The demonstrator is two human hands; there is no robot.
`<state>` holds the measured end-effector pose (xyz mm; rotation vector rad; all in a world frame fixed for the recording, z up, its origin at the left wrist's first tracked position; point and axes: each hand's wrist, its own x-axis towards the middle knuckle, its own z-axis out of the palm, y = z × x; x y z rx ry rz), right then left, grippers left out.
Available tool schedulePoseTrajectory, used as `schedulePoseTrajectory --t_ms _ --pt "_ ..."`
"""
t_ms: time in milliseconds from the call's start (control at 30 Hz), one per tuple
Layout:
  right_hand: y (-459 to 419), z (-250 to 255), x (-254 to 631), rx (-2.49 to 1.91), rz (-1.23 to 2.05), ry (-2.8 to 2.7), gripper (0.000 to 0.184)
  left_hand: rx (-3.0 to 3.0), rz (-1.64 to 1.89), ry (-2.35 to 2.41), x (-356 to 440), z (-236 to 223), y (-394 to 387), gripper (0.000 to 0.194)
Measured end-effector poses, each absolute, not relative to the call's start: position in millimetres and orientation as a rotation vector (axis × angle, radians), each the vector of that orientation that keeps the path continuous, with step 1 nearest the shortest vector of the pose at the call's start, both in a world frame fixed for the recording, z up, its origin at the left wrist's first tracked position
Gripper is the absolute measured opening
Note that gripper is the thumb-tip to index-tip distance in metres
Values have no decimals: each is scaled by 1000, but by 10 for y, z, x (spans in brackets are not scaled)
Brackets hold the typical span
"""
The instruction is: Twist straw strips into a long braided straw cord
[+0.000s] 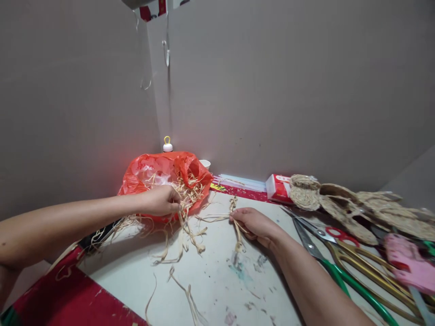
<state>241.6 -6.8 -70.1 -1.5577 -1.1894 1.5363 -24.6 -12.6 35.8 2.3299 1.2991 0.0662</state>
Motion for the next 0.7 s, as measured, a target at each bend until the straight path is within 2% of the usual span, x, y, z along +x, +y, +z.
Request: schedulePoseTrajectory --t_ms 167,333,567,700 --pt "-82 -686 2407 -1543 1516 -1221 16 2565 69 1647 -113 -36 -148 30" --pt "-79 -699 2410 -1548 1512 -1236 16 2480 129 1573 -124 -300 -41 14" --pt "-65 -718 2419 -1547 1528 -1222 17 2281 114 1426 -264 -128 -31 7" --pt "-66 -716 2412 -1552 1535 -1224 18 2296 82 1568 -257 -97 -105 17"
